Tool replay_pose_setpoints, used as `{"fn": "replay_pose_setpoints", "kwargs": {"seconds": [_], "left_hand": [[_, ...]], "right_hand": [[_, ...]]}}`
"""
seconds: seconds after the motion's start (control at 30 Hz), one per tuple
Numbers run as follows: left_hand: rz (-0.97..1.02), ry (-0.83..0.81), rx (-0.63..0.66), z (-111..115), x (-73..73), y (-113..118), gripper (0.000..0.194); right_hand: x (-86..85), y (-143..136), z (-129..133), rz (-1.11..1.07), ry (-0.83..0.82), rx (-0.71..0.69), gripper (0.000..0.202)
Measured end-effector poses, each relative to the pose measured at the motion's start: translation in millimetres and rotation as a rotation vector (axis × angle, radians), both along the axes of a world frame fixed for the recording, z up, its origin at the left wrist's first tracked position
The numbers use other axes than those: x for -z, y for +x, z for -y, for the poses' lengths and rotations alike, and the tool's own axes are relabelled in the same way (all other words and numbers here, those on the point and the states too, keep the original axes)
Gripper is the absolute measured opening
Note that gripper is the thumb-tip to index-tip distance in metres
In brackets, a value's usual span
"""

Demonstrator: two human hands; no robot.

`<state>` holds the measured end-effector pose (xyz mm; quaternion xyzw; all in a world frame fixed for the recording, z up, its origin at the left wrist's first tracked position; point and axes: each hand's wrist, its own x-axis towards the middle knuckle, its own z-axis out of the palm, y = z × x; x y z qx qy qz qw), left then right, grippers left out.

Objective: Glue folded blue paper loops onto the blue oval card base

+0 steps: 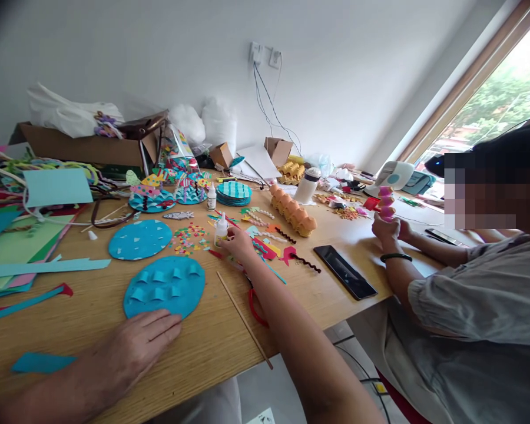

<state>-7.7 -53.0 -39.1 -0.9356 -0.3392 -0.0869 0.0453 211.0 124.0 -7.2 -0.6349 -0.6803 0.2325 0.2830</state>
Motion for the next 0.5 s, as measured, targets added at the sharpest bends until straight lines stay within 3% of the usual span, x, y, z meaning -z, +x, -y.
{"fn": "replay_pose_setpoints", "kwargs": {"seconds": [0.17, 0.3, 0.4, 0.5], "left_hand": [[-0.018, -0.014, 0.0, 2, -3.3, 0, 0.041], [0.025, 0.019, 0.009, 1, -0.3, -1, 0.04], [0.07, 0.058, 0.035, -1, 4.0, -2, 0.034], [0.083, 0.081, 0.039, -2, 8.1, -2, 0.033]], "right_hand": [[-1.4, -2, -2, 0.005, 0.004, -0.014, 0.018], [-20.6, -1, 8, 0.01, 0.061, 0.027, 0.021], [-45.1, 2, 37, -0.028, 0.11, 0.025, 0.025], [-63.0, 4, 83, -0.334, 0.099, -0.103, 0.025]]}}
